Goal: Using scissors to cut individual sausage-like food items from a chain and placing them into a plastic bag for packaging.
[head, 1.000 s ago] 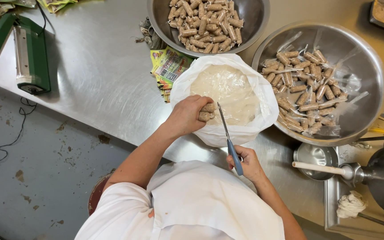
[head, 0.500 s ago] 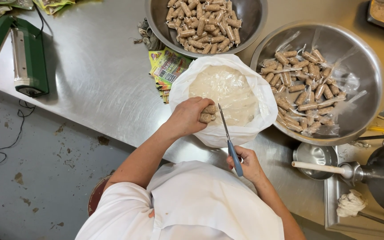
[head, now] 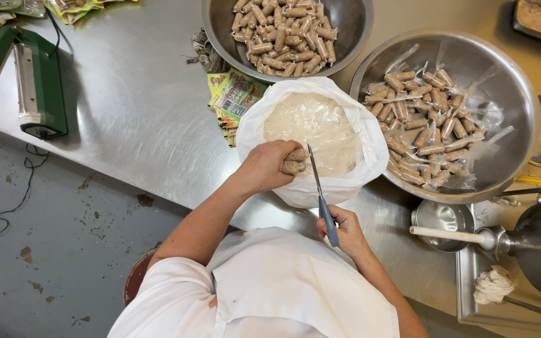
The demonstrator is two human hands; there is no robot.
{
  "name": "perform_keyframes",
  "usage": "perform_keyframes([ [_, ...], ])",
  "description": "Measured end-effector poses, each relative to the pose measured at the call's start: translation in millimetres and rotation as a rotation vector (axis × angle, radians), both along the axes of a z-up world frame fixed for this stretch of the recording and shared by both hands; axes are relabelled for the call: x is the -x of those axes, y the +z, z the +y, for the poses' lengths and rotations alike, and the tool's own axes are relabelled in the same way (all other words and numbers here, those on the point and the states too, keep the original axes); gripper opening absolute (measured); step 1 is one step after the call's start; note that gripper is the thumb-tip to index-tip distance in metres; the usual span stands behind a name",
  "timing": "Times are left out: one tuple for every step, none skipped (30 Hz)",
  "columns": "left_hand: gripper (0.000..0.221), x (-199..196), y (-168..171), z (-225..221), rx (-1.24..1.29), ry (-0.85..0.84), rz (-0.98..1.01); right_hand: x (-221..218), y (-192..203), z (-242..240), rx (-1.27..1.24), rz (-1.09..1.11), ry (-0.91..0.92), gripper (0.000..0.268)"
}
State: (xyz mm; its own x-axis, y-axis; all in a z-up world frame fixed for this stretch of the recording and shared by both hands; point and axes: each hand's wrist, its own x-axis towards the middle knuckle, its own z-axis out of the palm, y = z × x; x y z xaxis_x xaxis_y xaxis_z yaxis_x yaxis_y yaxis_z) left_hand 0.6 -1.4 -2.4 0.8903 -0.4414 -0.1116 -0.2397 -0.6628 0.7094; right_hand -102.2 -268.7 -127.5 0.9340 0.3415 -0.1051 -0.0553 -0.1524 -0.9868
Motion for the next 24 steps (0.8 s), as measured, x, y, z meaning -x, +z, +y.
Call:
perform_keyframes([
  [0.063, 1, -2, 0, 0.000, -0.001, 0.001, 1, 0, 0, 0.000, 0.001, -0.001, 0.034],
  [0.062, 0, -3, 0, 0.010, 0.006, 0.010, 0, 0, 0, 0.014, -0.006, -0.009, 0.036],
  [0.062, -1, -4, 1, 0.021, 0.012, 0.019, -1, 1, 0, 0.028, -0.013, -0.018, 0.038],
  [0.062, -1, -5, 2, 0.021, 0.011, 0.016, -1, 1, -2, 0.027, -0.015, -0.019, 0.038],
  [0.062, -2, -6, 3, 0.024, 0.024, 0.021, 0, 1, -3, 0.042, -0.012, -0.025, 0.039],
  [0.063, -2, -8, 4, 0.028, 0.039, 0.028, 2, 0, -5, 0.057, -0.006, -0.030, 0.040],
  [0.063, -2, -4, 6, 0.027, 0.039, 0.027, 1, 8, -9, 0.057, -0.007, -0.030, 0.040],
  [0.064, -2, 1, 8, 0.058, 0.048, 0.045, 0, 16, -12, 0.110, -0.028, -0.049, 0.037],
  [0.065, -2, 5, 10, 0.089, 0.057, 0.064, 0, 23, -15, 0.163, -0.049, -0.068, 0.036],
  [0.065, -1, 4, 13, 0.087, 0.055, 0.063, 0, 35, -19, 0.162, -0.050, -0.070, 0.036],
  [0.063, -1, 3, 15, 0.110, 0.074, 0.045, 0, 47, -23, 0.390, -0.151, -0.083, 0.041],
  [0.062, -1, 2, 16, 0.132, 0.090, 0.028, 1, 59, -27, 0.619, -0.251, -0.097, 0.050],
  [0.062, -1, 3, 17, 0.130, 0.086, 0.028, 0, 61, -28, 0.618, -0.249, -0.102, 0.050],
  [0.062, 0, 3, 17, 0.133, 0.083, 0.022, 1, 63, -28, 0.667, -0.253, -0.106, 0.049],
  [0.062, 0, 4, 18, 0.136, 0.081, 0.015, 2, 66, -28, 0.716, -0.257, -0.111, 0.049],
  [0.062, 0, 5, 16, 0.133, 0.078, 0.015, 1, 69, -26, 0.714, -0.256, -0.115, 0.049],
  [0.060, 0, 7, 15, 0.154, 0.067, 0.007, 0, 73, -24, 0.735, -0.274, -0.108, 0.048],
  [0.059, 1, 8, 13, 0.175, 0.059, 0.002, 1, 76, -22, 0.756, -0.291, -0.100, 0.048],
  [0.059, 2, 8, 13, 0.172, 0.056, 0.004, 1, 74, -24, 0.754, -0.288, -0.102, 0.048],
  [0.061, 2, 8, 13, 0.189, 0.059, -0.002, -1, 71, -25, 0.749, -0.305, -0.089, 0.049],
  [0.062, 1, 7, 13, 0.205, 0.063, -0.008, -2, 68, -26, 0.744, -0.322, -0.076, 0.050],
  [0.062, 1, 5, 14, 0.204, 0.064, -0.007, -2, 65, -26, 0.743, -0.321, -0.075, 0.050],
  [0.061, 0, 3, 14, 0.190, 0.073, -0.014, -2, 62, -25, 0.749, -0.316, -0.088, 0.049],
  [0.060, -1, 1, 14, 0.176, 0.079, -0.021, -3, 58, -25, 0.755, -0.311, -0.105, 0.049],
])
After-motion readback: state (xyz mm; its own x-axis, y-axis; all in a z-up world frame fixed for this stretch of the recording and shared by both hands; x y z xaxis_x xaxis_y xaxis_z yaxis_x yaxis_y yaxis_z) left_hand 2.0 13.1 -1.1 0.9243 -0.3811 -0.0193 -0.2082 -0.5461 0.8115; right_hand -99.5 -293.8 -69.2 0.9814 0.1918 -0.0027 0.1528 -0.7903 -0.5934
